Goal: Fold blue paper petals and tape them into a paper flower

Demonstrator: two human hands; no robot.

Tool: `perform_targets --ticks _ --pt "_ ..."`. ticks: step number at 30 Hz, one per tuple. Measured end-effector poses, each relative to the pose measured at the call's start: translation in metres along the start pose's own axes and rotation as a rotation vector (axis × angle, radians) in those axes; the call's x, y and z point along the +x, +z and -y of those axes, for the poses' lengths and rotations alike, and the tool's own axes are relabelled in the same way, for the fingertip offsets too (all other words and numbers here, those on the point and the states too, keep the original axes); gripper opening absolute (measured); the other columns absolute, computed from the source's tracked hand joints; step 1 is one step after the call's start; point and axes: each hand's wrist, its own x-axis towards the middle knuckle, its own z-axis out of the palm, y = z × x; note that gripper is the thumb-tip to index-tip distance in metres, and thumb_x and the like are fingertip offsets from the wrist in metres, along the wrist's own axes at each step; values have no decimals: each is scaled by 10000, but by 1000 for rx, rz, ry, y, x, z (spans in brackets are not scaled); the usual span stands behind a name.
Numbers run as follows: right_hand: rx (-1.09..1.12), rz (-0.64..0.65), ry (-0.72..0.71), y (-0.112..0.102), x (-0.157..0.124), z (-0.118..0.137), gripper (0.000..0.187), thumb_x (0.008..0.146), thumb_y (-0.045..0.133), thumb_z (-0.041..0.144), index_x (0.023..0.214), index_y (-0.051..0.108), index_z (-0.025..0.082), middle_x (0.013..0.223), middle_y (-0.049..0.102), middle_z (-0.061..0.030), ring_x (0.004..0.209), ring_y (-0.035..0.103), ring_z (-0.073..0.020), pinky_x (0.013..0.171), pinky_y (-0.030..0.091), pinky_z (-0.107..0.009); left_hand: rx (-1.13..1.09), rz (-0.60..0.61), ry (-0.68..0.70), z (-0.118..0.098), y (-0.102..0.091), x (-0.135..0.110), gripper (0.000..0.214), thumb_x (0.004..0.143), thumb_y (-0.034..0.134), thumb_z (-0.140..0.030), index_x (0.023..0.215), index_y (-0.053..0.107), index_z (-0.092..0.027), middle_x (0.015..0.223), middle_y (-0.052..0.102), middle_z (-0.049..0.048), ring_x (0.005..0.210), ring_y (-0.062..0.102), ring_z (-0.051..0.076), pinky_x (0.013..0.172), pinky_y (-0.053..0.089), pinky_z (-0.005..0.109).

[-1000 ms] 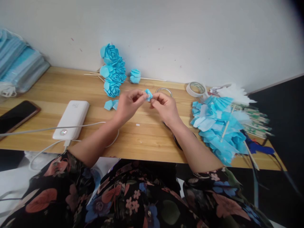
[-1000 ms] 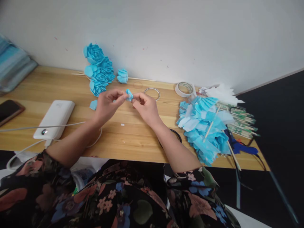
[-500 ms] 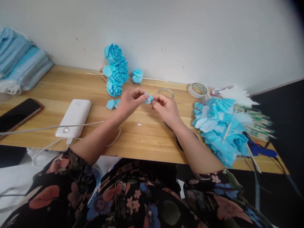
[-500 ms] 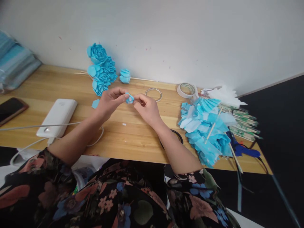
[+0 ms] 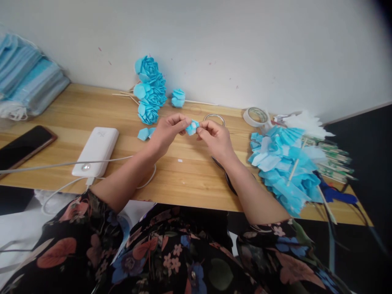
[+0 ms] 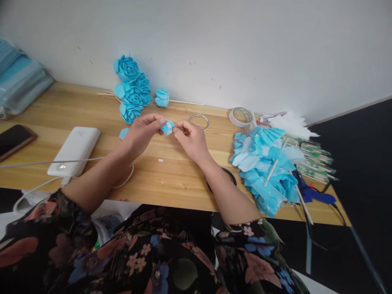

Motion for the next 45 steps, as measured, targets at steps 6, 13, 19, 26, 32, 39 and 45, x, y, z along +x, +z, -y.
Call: perform_targets --ticks 6,13,19,26,32,39,45 --pt "-5 -23 25 -3 1 -2 116 825 679 350 773 677 246 702 640 32 670 575 -150 691 492 -337 -168 14 -127 8 -2 8 468 828 743 -672 779 689 -209 755 675 45 682 612 157 632 509 296" --pt "36 -30 38 -2 1 -3 120 834 695 361 788 699 250 712 670 27 654 593 -150 679 514 -343 -47 89 -90 4 -3 2 321 754 856 -484 830 718 -205 742 647 5 666 558 123 631 472 269" --pt "34 -4 34 -1 1 -3 120 833 689 361 796 698 246 718 655 26 661 578 -144 690 517 -342 -9 74 -96 5 -1 2 232 747 816 -378 745 665 -202 689 600 -15 643 513 114 637 459 272" --pt "-49 -131 -120 -1 -6 8 170 904 655 321 1029 757 268 887 744 -3 805 660 -170 750 556 -342 45 -18 -100 4 -1 2 168 798 743 -285 712 633 -190 688 589 -10 637 513 111 639 448 273" --pt "-396 -135 -421 1 -11 13 157 952 620 224 878 756 252 841 750 -30 812 666 -194 812 539 -380 68 -11 -64 -1 1 -1 160 776 758 -287 707 654 -187 666 586 -14 645 489 110 628 412 258" --pt "-464 -160 -387 -1 -8 5 142 958 643 209 870 748 246 841 753 -20 802 655 -185 784 528 -355 82 2 -79 -7 3 -4 166 757 741 -319 719 663 -178 693 589 -10 663 485 105 649 403 257" --pt "-424 -144 -361 0 -8 7 136 950 676 247 840 754 237 804 749 -17 772 640 -177 752 515 -342 75 24 -66 -10 4 -4 206 737 750 -361 709 664 -176 679 569 -19 662 459 101 654 376 261"
